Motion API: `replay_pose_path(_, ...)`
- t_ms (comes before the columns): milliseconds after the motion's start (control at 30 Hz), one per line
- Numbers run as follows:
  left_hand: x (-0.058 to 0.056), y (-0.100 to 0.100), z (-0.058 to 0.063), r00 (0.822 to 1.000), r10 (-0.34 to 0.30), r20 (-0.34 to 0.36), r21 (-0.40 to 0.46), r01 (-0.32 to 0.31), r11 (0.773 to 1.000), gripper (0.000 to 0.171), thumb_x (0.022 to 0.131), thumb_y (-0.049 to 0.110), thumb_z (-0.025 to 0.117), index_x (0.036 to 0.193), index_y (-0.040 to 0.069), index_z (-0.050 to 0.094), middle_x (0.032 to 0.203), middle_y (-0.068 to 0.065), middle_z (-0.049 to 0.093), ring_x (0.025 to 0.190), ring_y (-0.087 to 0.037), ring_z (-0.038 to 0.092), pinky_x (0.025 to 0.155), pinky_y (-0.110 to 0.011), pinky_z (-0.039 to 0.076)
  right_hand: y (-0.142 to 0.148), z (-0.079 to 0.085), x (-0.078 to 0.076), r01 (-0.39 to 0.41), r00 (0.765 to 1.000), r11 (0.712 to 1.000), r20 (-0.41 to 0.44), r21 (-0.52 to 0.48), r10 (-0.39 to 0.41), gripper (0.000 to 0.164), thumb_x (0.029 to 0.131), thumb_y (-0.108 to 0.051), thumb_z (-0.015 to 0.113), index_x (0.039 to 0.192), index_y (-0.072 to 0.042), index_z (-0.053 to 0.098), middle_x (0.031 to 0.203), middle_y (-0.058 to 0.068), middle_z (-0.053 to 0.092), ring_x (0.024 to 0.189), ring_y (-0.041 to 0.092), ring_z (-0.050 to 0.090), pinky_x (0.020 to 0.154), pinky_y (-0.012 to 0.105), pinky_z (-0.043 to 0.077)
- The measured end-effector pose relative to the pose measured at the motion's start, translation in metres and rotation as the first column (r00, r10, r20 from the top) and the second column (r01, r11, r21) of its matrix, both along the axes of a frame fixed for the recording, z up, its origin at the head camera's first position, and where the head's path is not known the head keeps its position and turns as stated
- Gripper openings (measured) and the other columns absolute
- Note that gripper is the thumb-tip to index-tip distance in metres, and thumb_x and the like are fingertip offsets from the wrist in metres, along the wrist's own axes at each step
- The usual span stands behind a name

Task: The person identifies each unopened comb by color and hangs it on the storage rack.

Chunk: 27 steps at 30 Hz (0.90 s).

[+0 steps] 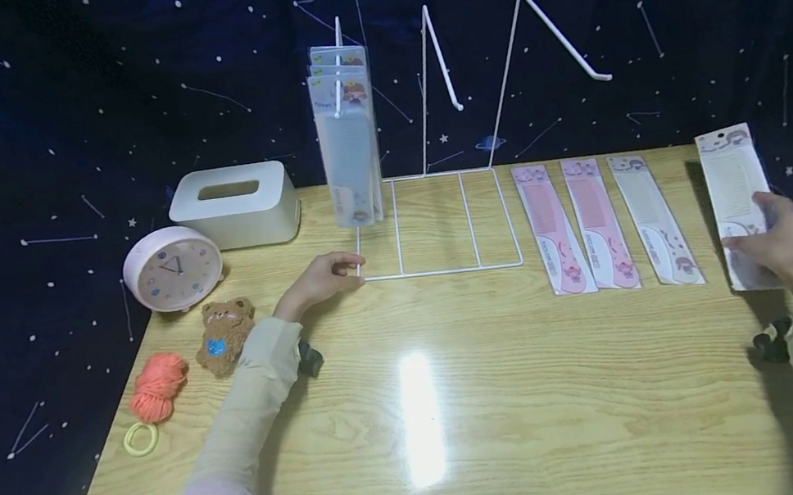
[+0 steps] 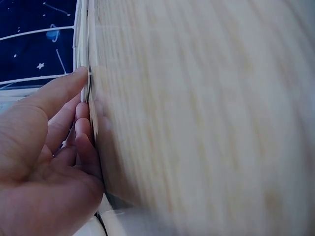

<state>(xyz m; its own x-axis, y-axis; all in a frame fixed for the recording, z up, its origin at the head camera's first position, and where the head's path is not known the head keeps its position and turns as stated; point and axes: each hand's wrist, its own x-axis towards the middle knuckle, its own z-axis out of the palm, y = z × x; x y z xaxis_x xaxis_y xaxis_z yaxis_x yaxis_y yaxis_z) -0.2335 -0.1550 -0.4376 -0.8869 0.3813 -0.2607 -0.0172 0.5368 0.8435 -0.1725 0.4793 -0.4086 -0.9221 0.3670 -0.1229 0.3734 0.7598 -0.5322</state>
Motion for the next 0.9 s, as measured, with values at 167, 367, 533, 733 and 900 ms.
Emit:
replay_pose_path(167, 0.0, 0.001, 0.001, 1.0, 0.002, -0.002, 0.005, -0.002, 1.0, 0.044, 0.088, 0.012, 0.065, 0.13, 0.0, 0.054, 0.135, -0.015, 0.05, 0.111, -0.024, 0.044, 0.098, -0.037, 0.037, -0.028, 0.018, 0.009, -0.05, 0.994, 0.999, -0.095, -0.018, 0.048, 0.084, 0.088, -0.017, 0.064, 0.151, -0.005, 0.01, 0.143, 0.041, 0.022, 0.115, 0.056, 0.035, 0.085, 0.067, 0.036)
replay_pose_path(367, 0.001, 0.001, 0.004, 1.0, 0.008, -0.016, -0.009, -0.008, 1.0, 0.043, 0.088, 0.011, 0.065, 0.128, 0.0, 0.055, 0.131, -0.016, 0.052, 0.108, -0.024, 0.044, 0.096, -0.037, 0.037, -0.083, 0.035, 0.027, -0.2, 0.962, 0.978, -0.202, -0.053, 0.186, 0.077, 0.09, -0.015, 0.064, 0.151, -0.01, 0.018, 0.134, 0.042, 0.035, 0.098, 0.031, 0.053, 0.071, 0.034, 0.048)
replay_pose_path(533, 0.001, 0.0, 0.003, 1.0, 0.006, -0.018, -0.01, -0.007, 1.0, 0.043, 0.088, 0.011, 0.065, 0.129, 0.0, 0.055, 0.133, -0.016, 0.051, 0.11, -0.025, 0.045, 0.098, -0.039, 0.037, -0.129, 0.04, 0.044, -0.367, 0.885, 0.924, -0.344, -0.102, 0.313, 0.074, 0.085, 0.001, 0.066, 0.148, -0.009, 0.029, 0.124, 0.038, 0.044, 0.08, -0.016, 0.041, 0.06, 0.004, 0.041)
replay_pose_path(733, 0.001, 0.0, 0.002, 1.0, 0.0, -0.015, 0.009, 0.0, 1.0, 0.043, 0.089, 0.01, 0.064, 0.129, -0.001, 0.055, 0.136, -0.017, 0.051, 0.114, -0.028, 0.044, 0.101, -0.041, 0.036, -0.175, 0.048, 0.063, -0.525, 0.784, 0.845, -0.446, -0.106, 0.431, 0.073, 0.081, 0.013, 0.065, 0.145, -0.006, 0.036, 0.143, 0.025, 0.036, 0.095, -0.009, 0.044, 0.071, 0.001, 0.041)
replay_pose_path(900, 0.001, 0.0, 0.001, 1.0, -0.007, -0.016, 0.01, 0.008, 1.0, 0.043, 0.089, 0.01, 0.065, 0.129, -0.001, 0.055, 0.135, -0.017, 0.051, 0.113, -0.027, 0.045, 0.1, -0.04, 0.036, -0.203, 0.063, 0.077, -0.62, 0.699, 0.772, -0.545, -0.141, 0.463, 0.076, 0.076, 0.023, 0.063, 0.143, -0.005, 0.04, 0.137, 0.003, 0.044, 0.097, -0.003, 0.051, 0.071, 0.007, 0.047)
